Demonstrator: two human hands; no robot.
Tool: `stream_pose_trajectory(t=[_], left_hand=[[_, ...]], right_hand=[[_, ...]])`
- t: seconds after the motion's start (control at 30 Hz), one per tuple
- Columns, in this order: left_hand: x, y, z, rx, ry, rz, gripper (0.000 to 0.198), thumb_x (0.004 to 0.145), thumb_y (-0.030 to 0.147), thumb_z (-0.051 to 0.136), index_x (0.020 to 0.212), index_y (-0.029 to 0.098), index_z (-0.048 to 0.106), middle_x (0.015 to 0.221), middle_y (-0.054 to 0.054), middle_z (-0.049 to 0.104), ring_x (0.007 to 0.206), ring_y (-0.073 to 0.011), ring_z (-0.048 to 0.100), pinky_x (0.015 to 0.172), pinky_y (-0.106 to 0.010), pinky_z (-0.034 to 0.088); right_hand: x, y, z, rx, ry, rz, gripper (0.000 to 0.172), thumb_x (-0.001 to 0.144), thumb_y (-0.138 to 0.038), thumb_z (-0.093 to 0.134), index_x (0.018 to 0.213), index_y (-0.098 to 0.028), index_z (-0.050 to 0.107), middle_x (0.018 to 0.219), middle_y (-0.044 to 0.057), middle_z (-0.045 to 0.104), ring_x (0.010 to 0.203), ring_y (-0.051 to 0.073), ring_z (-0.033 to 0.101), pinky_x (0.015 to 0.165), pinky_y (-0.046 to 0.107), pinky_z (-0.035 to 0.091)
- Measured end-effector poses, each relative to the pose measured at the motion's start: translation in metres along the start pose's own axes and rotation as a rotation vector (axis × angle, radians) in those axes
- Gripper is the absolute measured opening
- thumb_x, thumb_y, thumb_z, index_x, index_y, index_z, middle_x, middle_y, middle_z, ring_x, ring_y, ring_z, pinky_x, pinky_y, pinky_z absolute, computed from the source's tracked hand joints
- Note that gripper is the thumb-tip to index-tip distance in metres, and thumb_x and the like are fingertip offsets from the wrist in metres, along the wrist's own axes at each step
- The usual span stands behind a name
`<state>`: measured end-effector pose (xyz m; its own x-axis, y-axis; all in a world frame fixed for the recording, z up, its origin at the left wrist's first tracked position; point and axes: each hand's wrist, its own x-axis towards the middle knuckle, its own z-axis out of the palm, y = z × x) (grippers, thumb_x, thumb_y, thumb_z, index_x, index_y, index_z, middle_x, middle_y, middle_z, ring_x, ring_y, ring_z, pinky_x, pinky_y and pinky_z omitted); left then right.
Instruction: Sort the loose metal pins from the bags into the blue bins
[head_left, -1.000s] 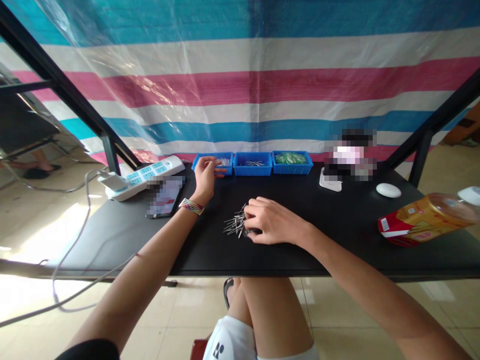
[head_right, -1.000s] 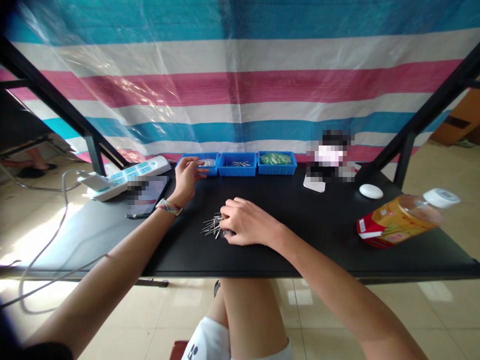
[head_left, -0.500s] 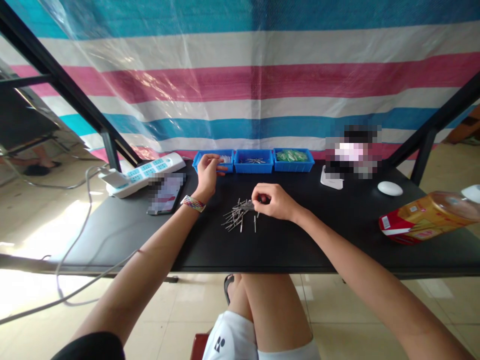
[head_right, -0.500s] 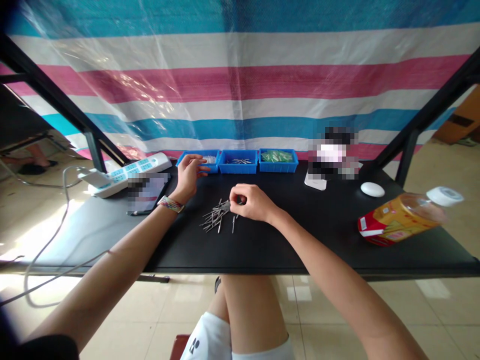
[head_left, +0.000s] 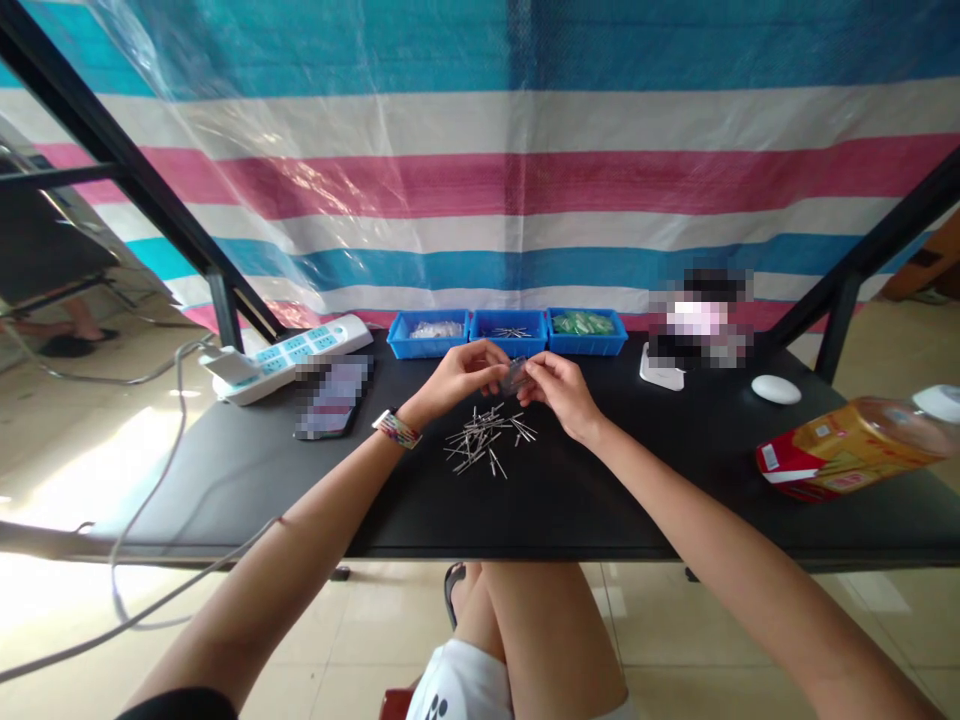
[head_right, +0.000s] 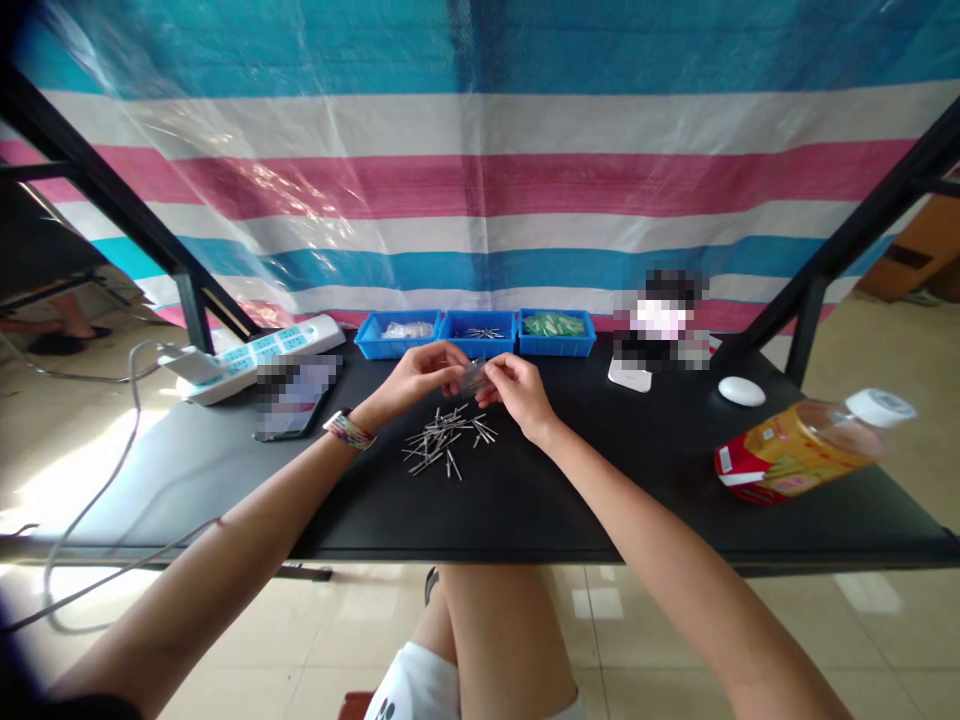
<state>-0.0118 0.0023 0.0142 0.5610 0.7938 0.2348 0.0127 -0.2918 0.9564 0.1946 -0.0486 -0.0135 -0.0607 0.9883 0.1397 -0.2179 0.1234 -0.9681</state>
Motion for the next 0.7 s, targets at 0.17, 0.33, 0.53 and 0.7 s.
stream_pose_trajectory(t=[0.17, 0.33, 0.53, 0.7], left_hand=[[0.001, -0.003, 0.007, -0.049, 0.046, 0.053, 0.036, 0.084, 0.042, 0.088, 0.094, 0.016, 0.065, 0.073, 0.001, 0.069, 0.057, -0.0105, 0.064, 0.057, -0.022, 0.053], [0.0, -0.004, 0.001, 0.076, 0.063, 0.005, 0.06, 0.105, 0.059, 0.059, 0.061, 0.018, 0.056, 0.05, -0.002, 0.058, 0.048, -0.0092, 0.054, 0.053, -0.021, 0.046], [0.001, -0.006, 0.004, -0.073, -0.044, -0.125, 0.049, 0.095, 0.059, 0.072, 0.081, 0.012, 0.075, 0.078, -0.011, 0.079, 0.063, -0.0154, 0.072, 0.058, -0.023, 0.054], [0.005, -0.018, -0.002, -0.111, 0.162, -0.048, 0.04, 0.086, 0.052, 0.085, 0.088, 0.014, 0.071, 0.083, -0.008, 0.078, 0.062, -0.0143, 0.072, 0.057, -0.023, 0.056]], right_hand=[[0.001, -0.003, 0.001, -0.017, -0.038, 0.007, 0.048, 0.07, -0.055, 0.095, 0.092, -0.019, 0.072, 0.078, 0.002, 0.076, 0.063, 0.018, 0.073, 0.063, 0.033, 0.065], [0.0, -0.004, 0.0, -0.101, 0.064, -0.166, 0.036, 0.078, -0.051, 0.091, 0.086, -0.02, 0.074, 0.074, 0.003, 0.074, 0.066, 0.021, 0.075, 0.066, 0.036, 0.066], [-0.005, -0.01, -0.001, -0.403, -0.011, -0.462, 0.011, 0.091, -0.034, 0.079, 0.09, -0.024, 0.082, 0.109, 0.008, 0.081, 0.105, 0.027, 0.078, 0.098, 0.043, 0.063], [-0.003, -0.009, -0.006, -0.48, 0.021, -0.428, 0.027, 0.09, -0.021, 0.071, 0.116, -0.024, 0.079, 0.124, 0.008, 0.08, 0.113, 0.025, 0.076, 0.1, 0.04, 0.062]])
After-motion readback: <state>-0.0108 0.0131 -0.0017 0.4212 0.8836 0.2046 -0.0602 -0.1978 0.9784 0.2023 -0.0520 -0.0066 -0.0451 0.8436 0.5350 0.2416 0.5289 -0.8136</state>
